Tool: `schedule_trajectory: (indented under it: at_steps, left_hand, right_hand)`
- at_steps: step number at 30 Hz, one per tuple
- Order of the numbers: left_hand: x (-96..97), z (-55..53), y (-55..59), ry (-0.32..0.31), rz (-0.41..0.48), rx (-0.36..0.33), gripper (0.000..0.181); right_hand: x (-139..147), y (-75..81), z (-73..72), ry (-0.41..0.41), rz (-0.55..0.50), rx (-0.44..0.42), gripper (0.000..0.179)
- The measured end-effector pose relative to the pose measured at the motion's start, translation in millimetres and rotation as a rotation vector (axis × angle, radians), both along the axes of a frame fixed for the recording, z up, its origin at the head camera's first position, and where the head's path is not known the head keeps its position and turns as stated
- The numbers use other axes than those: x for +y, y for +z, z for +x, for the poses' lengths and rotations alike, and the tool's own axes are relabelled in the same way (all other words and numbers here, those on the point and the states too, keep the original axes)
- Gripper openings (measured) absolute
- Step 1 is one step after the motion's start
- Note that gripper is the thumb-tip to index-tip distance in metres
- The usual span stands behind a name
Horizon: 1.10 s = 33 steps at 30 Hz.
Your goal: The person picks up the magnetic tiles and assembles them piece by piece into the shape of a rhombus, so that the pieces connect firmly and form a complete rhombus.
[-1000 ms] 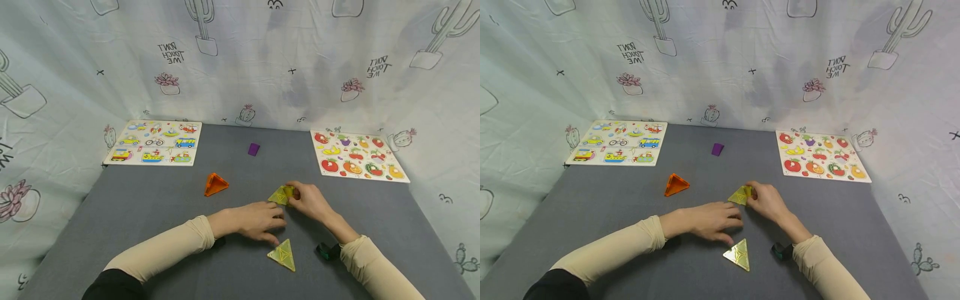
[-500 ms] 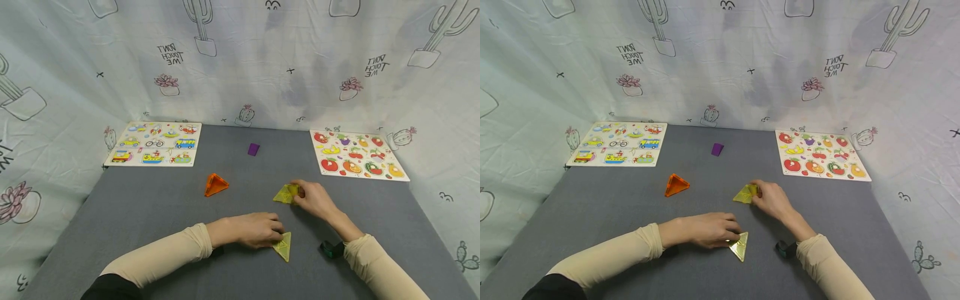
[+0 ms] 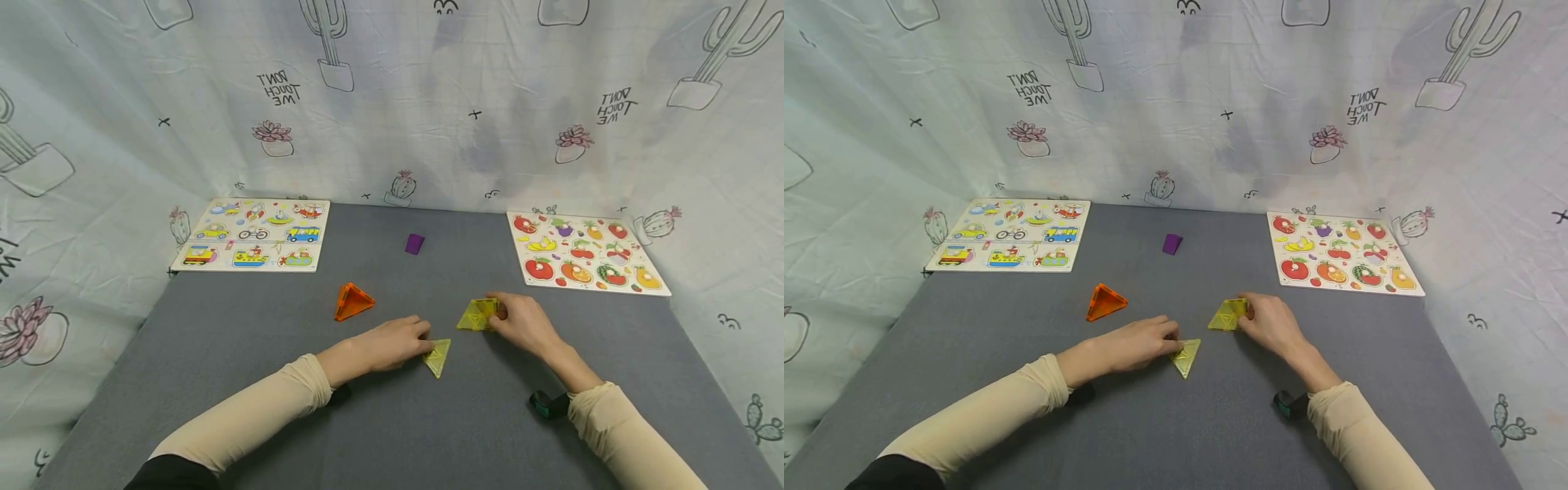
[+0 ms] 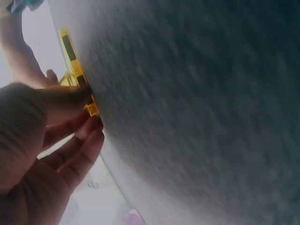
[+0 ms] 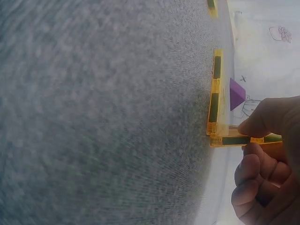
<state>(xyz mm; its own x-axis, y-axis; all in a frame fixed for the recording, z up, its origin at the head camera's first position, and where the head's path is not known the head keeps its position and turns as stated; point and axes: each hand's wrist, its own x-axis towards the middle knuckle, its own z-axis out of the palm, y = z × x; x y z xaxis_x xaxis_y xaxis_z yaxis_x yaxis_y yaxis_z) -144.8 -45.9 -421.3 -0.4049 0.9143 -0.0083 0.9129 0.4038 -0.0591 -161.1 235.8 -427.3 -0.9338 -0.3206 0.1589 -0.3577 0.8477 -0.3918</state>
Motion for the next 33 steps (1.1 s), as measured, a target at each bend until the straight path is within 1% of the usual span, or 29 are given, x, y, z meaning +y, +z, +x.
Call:
schedule_trajectory:
  at_steps: [4, 7, 10, 15, 21, 24, 29, 33]
  left_hand:
    - [-3.6, -10.6, -4.0, 0.075, 0.055, 0.035, 0.017]
    - [-3.2, -19.2, -7.3, 0.133, 0.087, 0.043, 0.019]
    - [-0.7, -25.9, -8.1, 0.173, 0.105, 0.015, 0.021]
    - [6.9, -31.1, -5.8, 0.19, 0.093, -0.036, 0.024]
    - [16.0, -33.9, -4.0, 0.197, 0.083, -0.041, 0.026]
    - [18.4, -35.2, -4.1, 0.202, 0.093, -0.055, 0.025]
    - [18.8, -37.3, -5.5, 0.237, 0.112, -0.079, 0.021]
    - [18.2, -39.5, -7.6, 0.231, 0.147, -0.101, 0.019]
  right_hand:
    - [1, -0.7, 0.9, 0.011, -0.009, 0.009, 0.004]
    - [0, -1.0, 1.7, 0.031, -0.024, 0.017, 0.025]
    - [-1, -1.7, 3.4, 0.057, -0.039, 0.017, 0.029]
    - [-5, -2.6, 6.4, 0.101, -0.072, 0.006, 0.03]
    - [-11, -3.2, 7.1, 0.134, -0.093, -0.011, 0.03]
    - [-12, -2.6, 7.3, 0.15, -0.096, -0.016, 0.029]
    - [-13, -0.2, 8.0, 0.154, -0.09, 0.0, 0.027]
    - [-13, -0.4, 8.4, 0.151, -0.082, 0.005, 0.027]
